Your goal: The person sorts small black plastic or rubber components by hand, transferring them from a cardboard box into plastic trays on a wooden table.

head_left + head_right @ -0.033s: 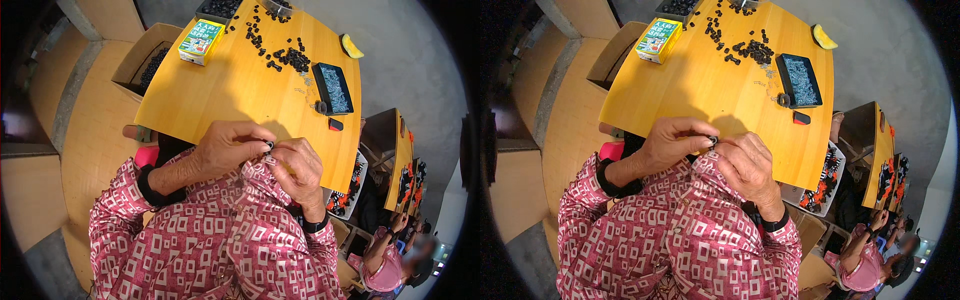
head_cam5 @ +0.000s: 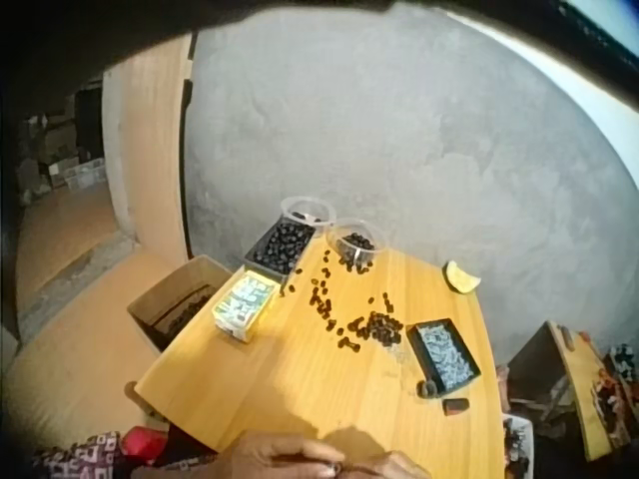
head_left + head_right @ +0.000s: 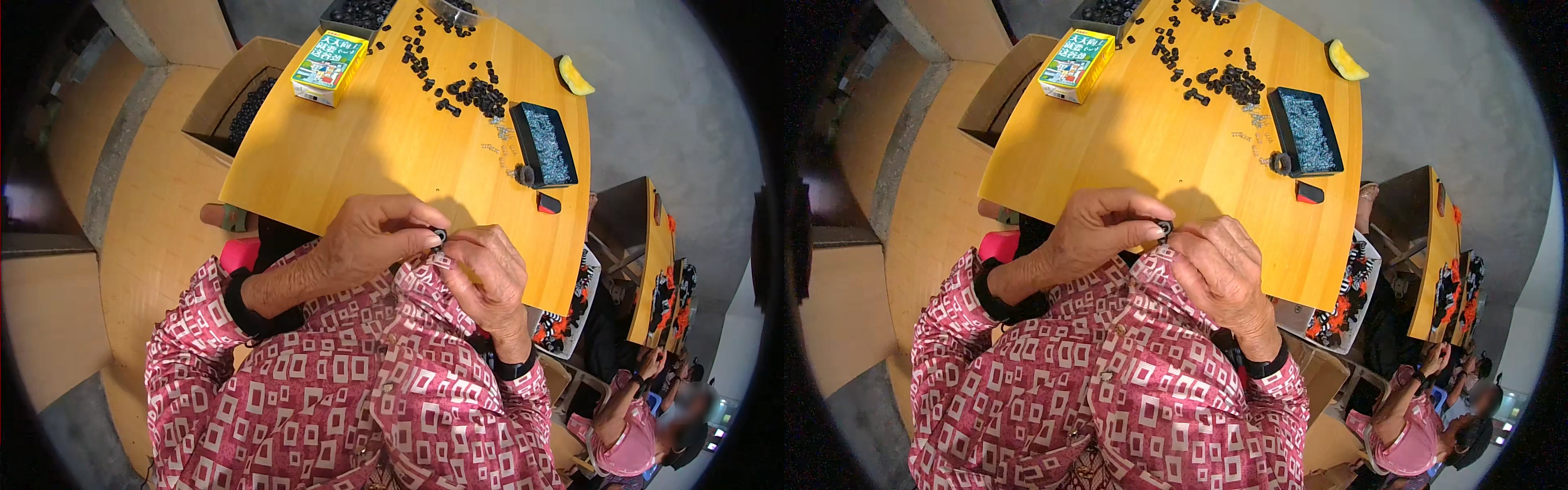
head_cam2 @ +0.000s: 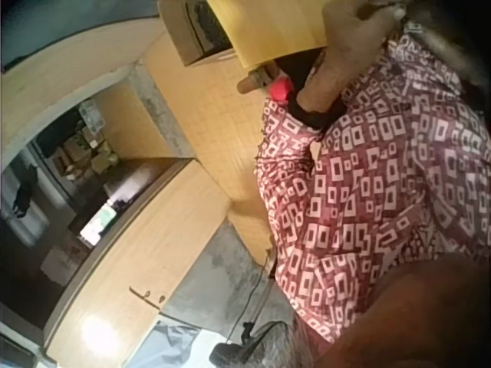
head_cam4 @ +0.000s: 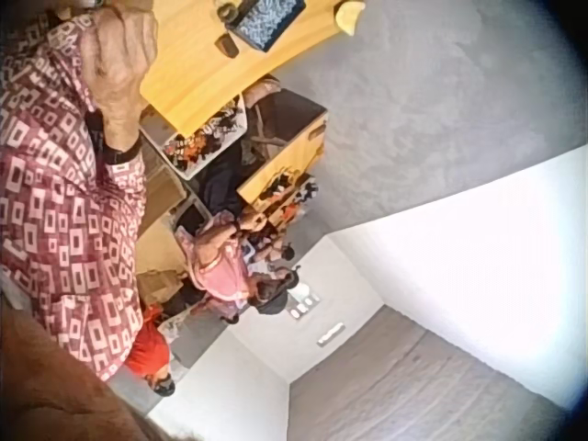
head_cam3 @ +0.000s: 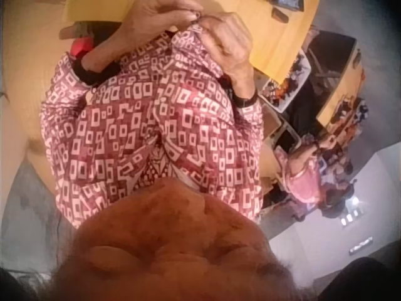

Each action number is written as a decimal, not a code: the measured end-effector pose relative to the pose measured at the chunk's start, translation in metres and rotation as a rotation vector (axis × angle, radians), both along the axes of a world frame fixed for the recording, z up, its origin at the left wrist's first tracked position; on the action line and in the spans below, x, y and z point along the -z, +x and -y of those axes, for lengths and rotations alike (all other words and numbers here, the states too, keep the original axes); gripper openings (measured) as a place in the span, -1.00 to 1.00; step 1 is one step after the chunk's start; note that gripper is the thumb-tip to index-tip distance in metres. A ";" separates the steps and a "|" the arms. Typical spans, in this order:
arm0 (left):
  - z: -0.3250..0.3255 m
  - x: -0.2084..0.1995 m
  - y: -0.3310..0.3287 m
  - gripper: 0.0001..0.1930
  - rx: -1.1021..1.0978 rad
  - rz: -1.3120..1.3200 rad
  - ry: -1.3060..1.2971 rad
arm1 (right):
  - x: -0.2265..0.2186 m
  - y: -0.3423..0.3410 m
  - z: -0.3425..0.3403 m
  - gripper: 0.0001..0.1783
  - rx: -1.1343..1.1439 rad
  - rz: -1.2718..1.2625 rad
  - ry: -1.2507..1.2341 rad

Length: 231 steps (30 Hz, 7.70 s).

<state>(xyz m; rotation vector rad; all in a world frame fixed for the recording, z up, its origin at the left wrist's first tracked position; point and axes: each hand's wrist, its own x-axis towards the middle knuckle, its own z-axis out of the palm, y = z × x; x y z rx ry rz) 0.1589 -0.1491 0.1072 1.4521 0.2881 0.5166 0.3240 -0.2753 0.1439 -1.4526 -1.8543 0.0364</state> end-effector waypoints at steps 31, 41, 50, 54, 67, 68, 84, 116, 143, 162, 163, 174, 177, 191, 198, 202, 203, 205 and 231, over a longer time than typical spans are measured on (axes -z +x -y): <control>-0.004 0.009 0.000 -0.80 0.151 -0.091 -0.563 | 0.003 -0.004 0.006 -0.52 0.052 0.081 -0.104; -0.005 0.012 0.001 -0.79 0.157 -0.193 -0.418 | -0.002 -0.006 0.003 -0.58 0.045 0.111 -0.212; -0.009 0.007 0.001 -0.64 0.160 -0.233 -0.414 | -0.004 0.006 -0.002 -0.62 -0.052 0.446 -0.179; -0.009 0.004 0.002 -0.50 0.183 -0.268 -0.356 | -0.006 0.009 -0.007 -0.66 -0.073 0.457 -0.227; -0.011 0.001 0.002 -0.41 0.232 -0.295 -0.252 | 0.004 0.012 -0.013 -0.69 -0.185 0.528 -0.252; -0.010 0.002 0.001 -0.41 0.231 -0.296 -0.252 | 0.005 0.011 -0.012 -0.70 -0.159 0.537 -0.267; -0.006 0.010 -0.003 -0.49 0.208 -0.248 -0.280 | 0.016 0.003 -0.005 -0.68 -0.087 0.354 -0.351; 0.011 0.003 0.014 -0.53 0.084 -0.092 0.089 | 0.040 -0.013 -0.019 -0.81 -0.050 0.008 -0.016; -0.002 0.014 0.012 -0.64 -0.006 -0.070 -0.167 | 0.028 -0.002 -0.022 -0.82 0.078 0.100 0.127; -0.007 0.008 0.007 -0.78 -0.018 0.002 -0.276 | 0.025 0.000 -0.026 -0.73 0.093 0.176 0.082; -0.008 0.011 0.007 -0.78 -0.031 -0.036 -0.245 | 0.023 0.000 -0.025 -0.75 0.082 0.178 0.075; -0.010 0.010 0.008 -0.79 -0.025 -0.015 -0.223 | 0.024 0.003 -0.025 -0.80 0.069 0.175 0.130; -0.009 0.009 0.007 -0.80 -0.011 0.024 -0.278 | 0.026 0.003 -0.026 -0.80 0.066 0.175 0.127; -0.044 -0.019 -0.009 -0.83 -0.274 0.157 -0.058 | 0.029 0.000 -0.028 -0.68 0.027 0.172 0.030; -0.145 -0.057 -0.076 -0.74 -0.869 0.063 0.246 | 0.036 0.001 -0.028 -0.77 0.014 0.207 0.021; -0.179 -0.009 -0.100 -0.68 -0.959 -0.110 0.257 | 0.031 -0.001 -0.034 -0.81 0.033 0.219 0.000; -0.177 -0.002 -0.102 -0.70 -0.969 -0.170 0.272 | 0.033 -0.001 -0.033 -0.81 0.040 0.206 -0.020; -0.166 -0.004 -0.099 -0.71 -0.827 -0.114 0.159 | 0.031 0.000 -0.029 -0.81 0.097 0.201 -0.060; -0.058 0.033 0.006 -0.65 -0.313 -0.130 0.843 | 0.042 0.007 -0.033 -0.83 0.068 0.155 -0.052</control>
